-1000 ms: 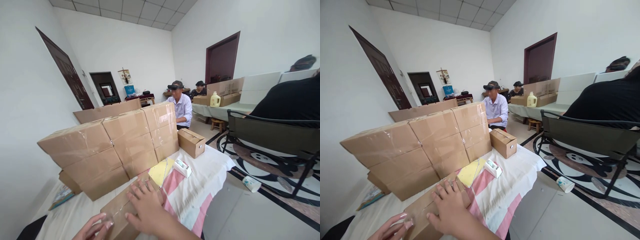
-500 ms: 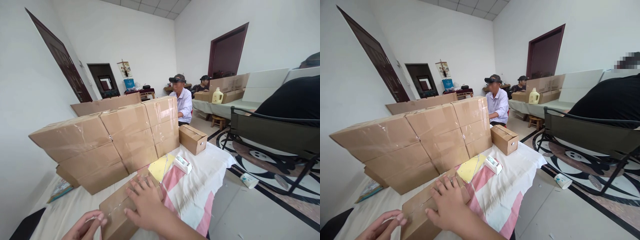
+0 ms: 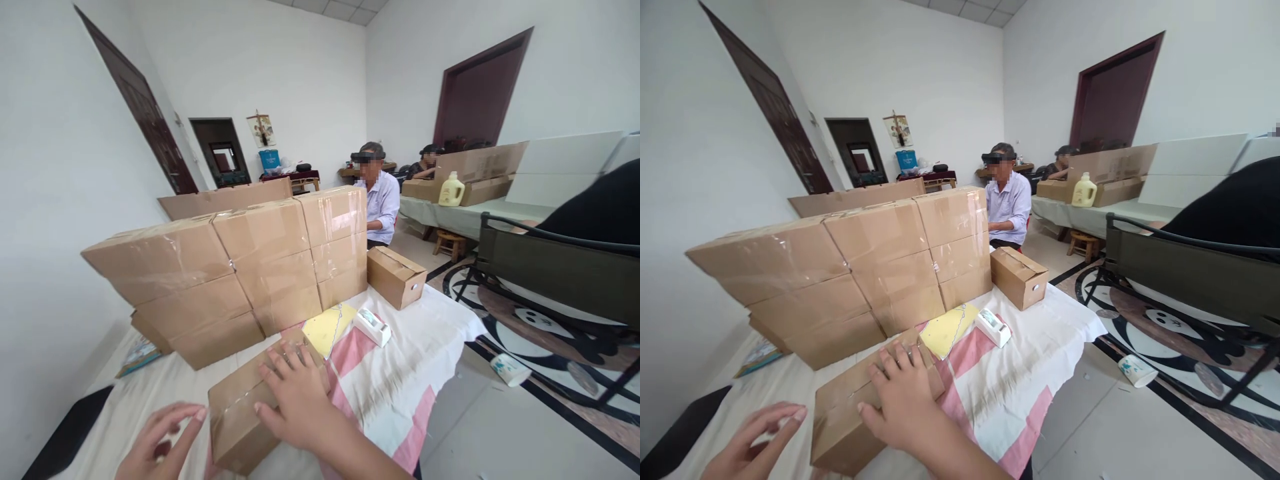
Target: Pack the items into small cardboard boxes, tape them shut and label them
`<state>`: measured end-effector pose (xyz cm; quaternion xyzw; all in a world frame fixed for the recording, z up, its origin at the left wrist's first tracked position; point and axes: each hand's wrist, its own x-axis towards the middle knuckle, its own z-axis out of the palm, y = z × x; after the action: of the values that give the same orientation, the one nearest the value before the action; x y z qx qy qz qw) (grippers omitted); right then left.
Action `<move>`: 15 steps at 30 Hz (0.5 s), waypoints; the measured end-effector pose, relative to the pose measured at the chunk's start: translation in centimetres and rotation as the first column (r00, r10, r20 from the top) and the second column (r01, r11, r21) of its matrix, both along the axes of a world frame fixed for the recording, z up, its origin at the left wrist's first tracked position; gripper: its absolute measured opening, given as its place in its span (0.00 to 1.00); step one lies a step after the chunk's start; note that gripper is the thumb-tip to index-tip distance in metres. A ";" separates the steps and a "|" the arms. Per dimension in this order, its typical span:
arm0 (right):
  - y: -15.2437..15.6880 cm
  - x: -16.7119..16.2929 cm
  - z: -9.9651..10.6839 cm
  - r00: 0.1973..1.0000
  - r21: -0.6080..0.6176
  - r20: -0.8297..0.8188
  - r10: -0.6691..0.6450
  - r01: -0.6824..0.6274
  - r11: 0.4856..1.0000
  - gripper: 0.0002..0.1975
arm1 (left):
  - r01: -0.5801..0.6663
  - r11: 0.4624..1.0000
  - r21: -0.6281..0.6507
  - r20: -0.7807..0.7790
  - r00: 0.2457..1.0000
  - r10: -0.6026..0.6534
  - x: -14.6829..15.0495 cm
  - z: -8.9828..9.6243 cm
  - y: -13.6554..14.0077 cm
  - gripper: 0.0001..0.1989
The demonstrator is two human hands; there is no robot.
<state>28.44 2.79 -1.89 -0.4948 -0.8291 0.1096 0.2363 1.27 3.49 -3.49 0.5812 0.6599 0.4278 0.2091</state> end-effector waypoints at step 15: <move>0.6 -0.6 -0.9 0.995 0.160 0.088 -0.052 0.037 0.986 0.29 | 0.132 0.986 -0.099 0.219 0.970 -0.108 4.8 3.7 -2.2 0.45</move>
<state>27.80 3.35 -2.74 -0.4975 -0.8339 0.0153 0.2385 6.10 1.29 0.25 0.5581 0.6205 0.4361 0.3368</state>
